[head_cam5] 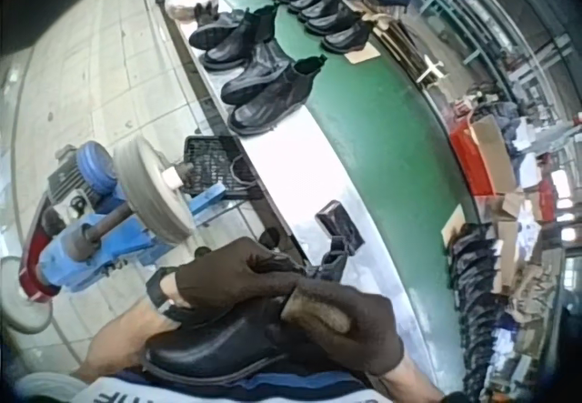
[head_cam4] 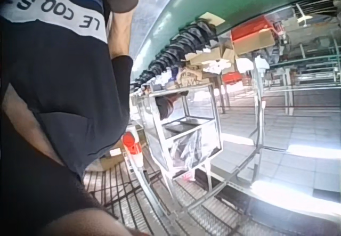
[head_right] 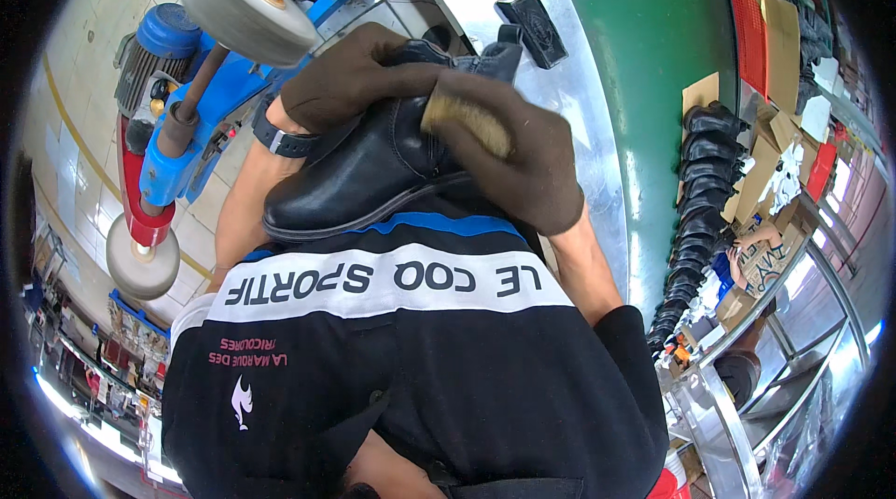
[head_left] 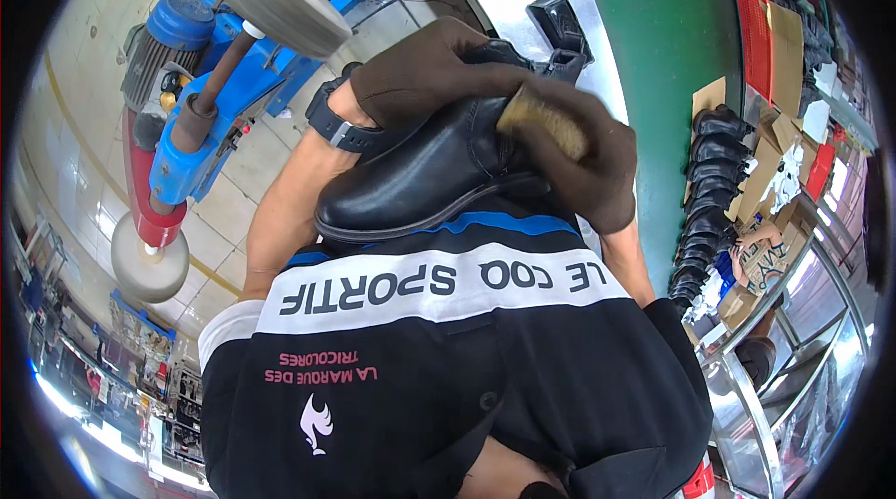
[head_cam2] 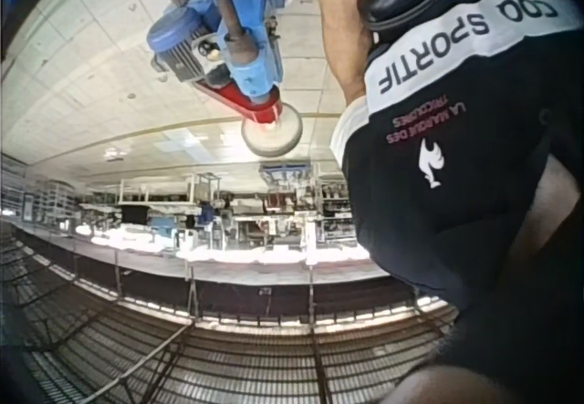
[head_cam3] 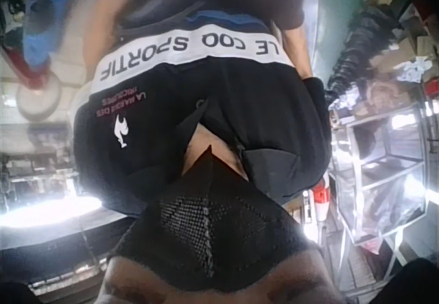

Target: Buffing and cleaning black leather boots using a rotating polishing machine and a sponge.

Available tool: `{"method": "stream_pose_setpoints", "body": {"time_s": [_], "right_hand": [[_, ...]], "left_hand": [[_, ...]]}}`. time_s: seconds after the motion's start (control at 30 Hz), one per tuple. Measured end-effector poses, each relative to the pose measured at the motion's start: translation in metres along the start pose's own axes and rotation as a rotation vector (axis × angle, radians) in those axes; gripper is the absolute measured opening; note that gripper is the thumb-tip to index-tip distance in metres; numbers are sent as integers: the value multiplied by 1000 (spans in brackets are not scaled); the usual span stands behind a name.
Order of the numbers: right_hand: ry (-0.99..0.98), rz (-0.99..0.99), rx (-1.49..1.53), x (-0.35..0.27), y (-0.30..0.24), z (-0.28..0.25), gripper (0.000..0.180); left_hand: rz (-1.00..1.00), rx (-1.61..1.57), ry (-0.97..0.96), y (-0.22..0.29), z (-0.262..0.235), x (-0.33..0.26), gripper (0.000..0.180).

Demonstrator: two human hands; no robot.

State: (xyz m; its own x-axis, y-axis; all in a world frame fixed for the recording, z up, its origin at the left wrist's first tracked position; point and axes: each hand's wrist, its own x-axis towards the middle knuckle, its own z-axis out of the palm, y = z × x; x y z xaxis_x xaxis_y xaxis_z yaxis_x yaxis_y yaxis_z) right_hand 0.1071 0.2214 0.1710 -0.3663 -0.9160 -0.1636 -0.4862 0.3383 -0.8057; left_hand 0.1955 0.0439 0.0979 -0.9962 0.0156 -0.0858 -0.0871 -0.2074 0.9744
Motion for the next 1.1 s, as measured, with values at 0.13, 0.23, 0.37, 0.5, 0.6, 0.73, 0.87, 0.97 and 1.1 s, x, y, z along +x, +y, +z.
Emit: {"method": "stream_pose_setpoints", "body": {"time_s": [0.13, 0.23, 0.37, 0.5, 0.6, 0.73, 0.87, 0.97, 1.1], "right_hand": [[395, -44, -6, 0, 0, 16, 38], [388, -92, 59, -2, 1, 15, 38], [111, -123, -121, -3, 7, 8, 39], [389, -127, -57, 3, 9, 23, 40], [369, -129, -52, 1, 11, 18, 40], [94, -126, -50, -5, 15, 7, 40], [11, -137, -77, -1, 12, -7, 40], [394, -152, -85, 5, 14, 3, 35], [330, -208, -26, -2, 17, 0, 44]], "left_hand": [[-191, -218, -11, 11, 2, -1, 26], [-152, -180, -7, 7, 3, 0, 26], [-168, -121, -26, 7, 1, 2, 26], [-147, -125, -38, 5, 3, 6, 28], [-116, -112, 18, -2, 6, 3, 28], [-196, -148, 38, 0, 11, 4, 27], [-150, -75, 110, 4, 17, 5, 29], [-99, -70, 217, 0, 24, 4, 29], [-109, -86, 249, 0, 25, 0, 26]]}}
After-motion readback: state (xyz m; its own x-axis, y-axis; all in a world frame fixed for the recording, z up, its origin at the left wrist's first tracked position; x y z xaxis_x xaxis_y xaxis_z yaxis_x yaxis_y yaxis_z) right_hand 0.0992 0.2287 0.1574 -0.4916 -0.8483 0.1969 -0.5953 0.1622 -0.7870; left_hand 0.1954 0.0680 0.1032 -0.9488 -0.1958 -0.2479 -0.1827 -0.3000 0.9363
